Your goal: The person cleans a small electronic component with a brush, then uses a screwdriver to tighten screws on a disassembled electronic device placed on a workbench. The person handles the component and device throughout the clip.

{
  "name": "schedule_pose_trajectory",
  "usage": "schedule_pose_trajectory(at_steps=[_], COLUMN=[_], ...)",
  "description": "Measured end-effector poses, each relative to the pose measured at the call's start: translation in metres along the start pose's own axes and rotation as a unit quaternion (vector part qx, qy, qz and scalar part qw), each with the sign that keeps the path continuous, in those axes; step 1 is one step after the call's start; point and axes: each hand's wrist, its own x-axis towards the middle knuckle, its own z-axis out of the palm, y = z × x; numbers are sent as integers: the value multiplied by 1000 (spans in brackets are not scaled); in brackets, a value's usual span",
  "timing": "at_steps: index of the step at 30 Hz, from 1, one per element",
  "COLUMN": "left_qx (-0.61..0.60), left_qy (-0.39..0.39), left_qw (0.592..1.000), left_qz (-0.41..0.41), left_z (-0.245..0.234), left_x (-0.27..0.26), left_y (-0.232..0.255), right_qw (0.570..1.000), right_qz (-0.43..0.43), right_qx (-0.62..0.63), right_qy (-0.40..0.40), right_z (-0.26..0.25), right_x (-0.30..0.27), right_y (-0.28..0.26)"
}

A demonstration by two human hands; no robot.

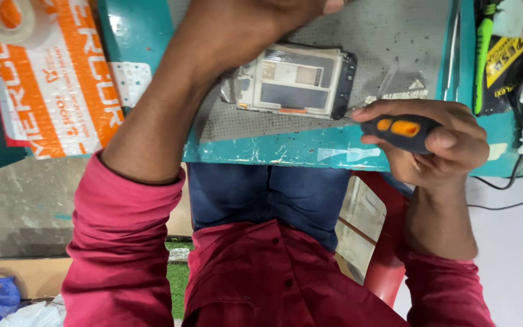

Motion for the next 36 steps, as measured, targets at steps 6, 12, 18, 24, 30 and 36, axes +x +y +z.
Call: schedule_pose_trajectory(at_steps=[6,12,18,24,30,36], left_qx=[-99,-85,-141,-180,-161,-108], left_qy=[-5,-19,-29,-31,-53,-44], left_qw=[993,996,989,982,979,987], left_qz=[56,18,38,42,113,108], left_z=[3,5,5,5,5,6], left_x=[5,5,5,8,9,5], left_y=[6,6,9,11,4,7], right_qw=[999,999,999,997,995,992], right_qz=[32,26,36,42,91,87], right_qx=[2,-21,-7,-66,4,-90], right_qy=[0,9,-19,14,-45,-3], right_z=[2,1,3,7,-5,0], right_x=[-7,-9,-10,-9,-11,0], right_y=[-2,0,-2,-4,-8,-19])
